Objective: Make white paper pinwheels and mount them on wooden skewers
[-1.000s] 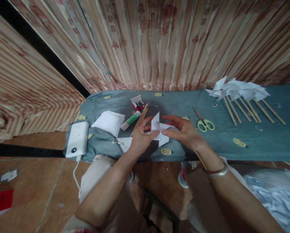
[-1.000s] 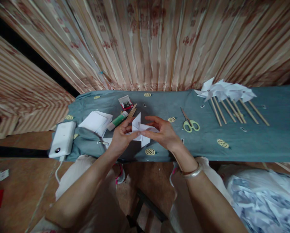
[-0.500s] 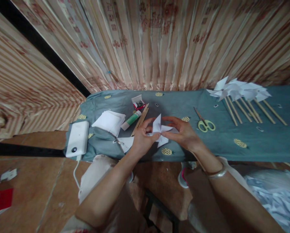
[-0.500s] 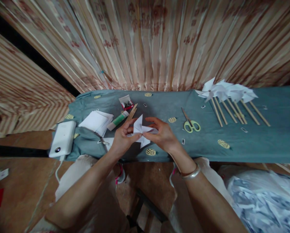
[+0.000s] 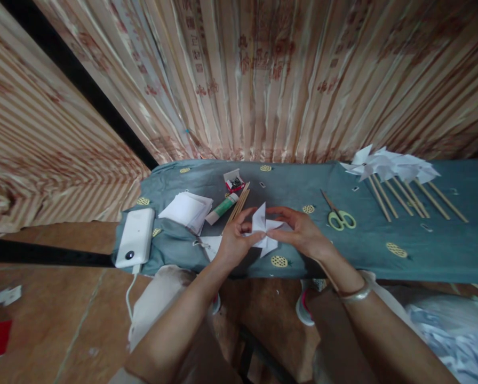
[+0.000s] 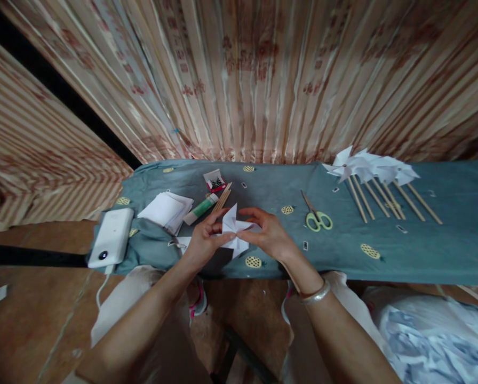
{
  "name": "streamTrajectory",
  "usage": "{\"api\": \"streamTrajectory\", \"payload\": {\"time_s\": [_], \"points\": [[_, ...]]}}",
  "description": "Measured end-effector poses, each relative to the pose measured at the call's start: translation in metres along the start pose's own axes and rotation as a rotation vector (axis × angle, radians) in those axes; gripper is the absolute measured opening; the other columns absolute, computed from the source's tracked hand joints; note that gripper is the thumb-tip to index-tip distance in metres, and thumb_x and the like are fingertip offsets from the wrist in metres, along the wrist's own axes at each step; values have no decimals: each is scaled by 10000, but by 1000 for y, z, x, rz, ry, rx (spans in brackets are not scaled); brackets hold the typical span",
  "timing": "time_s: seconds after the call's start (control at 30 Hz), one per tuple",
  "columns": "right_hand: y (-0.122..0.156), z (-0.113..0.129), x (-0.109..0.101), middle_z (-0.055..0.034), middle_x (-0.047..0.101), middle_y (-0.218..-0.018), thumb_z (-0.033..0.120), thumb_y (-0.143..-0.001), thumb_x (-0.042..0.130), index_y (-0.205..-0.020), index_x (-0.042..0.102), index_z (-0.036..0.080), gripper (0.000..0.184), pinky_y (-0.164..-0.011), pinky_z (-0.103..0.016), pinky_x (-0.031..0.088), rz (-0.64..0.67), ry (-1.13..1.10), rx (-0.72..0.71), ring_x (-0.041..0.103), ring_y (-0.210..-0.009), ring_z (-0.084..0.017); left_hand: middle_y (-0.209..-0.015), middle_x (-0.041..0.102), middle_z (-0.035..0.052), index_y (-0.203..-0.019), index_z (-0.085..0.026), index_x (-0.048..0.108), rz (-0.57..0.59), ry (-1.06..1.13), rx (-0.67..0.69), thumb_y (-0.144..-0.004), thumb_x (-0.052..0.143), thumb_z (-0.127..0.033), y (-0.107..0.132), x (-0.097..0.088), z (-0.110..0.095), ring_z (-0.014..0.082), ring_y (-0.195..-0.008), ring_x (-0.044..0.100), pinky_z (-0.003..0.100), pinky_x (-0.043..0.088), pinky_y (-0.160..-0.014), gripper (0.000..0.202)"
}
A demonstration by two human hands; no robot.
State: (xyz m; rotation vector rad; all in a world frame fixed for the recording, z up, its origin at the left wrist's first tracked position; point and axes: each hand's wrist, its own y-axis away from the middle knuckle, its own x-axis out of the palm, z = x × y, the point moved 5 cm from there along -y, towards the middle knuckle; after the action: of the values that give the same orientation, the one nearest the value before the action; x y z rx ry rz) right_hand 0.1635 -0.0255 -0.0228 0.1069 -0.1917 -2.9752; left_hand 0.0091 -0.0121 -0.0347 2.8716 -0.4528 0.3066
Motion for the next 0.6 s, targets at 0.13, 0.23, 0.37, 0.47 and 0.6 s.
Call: {"api": "streamTrajectory", "payload": {"time_s": [0.13, 0.23, 0.37, 0.47, 0.6], "points": [[-2, 0, 3, -71, 746, -950, 336, -657, 791, -1091, 644, 177, 485, -718, -325, 535, 27, 35, 11, 690, -835, -216, -695, 715, -18, -1239, -141, 569, 24, 50, -62, -538, 857, -266, -1, -6, 7, 136, -601, 615, 243, 481, -613, 769], [-5, 1, 5, -68, 743, -970, 328, -657, 796, -1071, 657, 186, 460, -736, -336, 539, 38, 39, 22, 688, -850, -216, -670, 697, -26, -1199, -149, 597, 35, 64, -68, -529, 863, -272, -3, -9, 10, 132, -597, 610, 233, 469, -603, 731], [-9, -2, 9, -41, 749, -894, 320, -642, 816, -1064, 666, 199, 464, -709, -324, 540, 36, 5, 54, 686, -776, -192, -701, 709, -10, -1172, -147, 612, 25, 86, -70, -525, 848, -237, -6, -10, 10, 133, -587, 614, 235, 472, -590, 695], [-14, -4, 8, -32, 758, -905, 351, -607, 845, -1035, 679, 210, 481, -678, -308, 540, -18, -57, 68, 683, -743, -179, -706, 720, -1, -1130, -149, 639, -45, 106, -54, -504, 834, -186, -11, -15, 3, 145, -589, 629, 243, 481, -583, 657], [-23, -1, -2, -35, 766, -937, 460, -671, 799, -997, 708, 226, 412, -768, -316, 539, -154, -128, 4, 691, -822, -179, -714, 728, -10, -1049, -171, 671, -188, 210, 27, -501, 819, -170, -22, -37, -16, 138, -606, 643, 249, 499, -604, 567]]}}
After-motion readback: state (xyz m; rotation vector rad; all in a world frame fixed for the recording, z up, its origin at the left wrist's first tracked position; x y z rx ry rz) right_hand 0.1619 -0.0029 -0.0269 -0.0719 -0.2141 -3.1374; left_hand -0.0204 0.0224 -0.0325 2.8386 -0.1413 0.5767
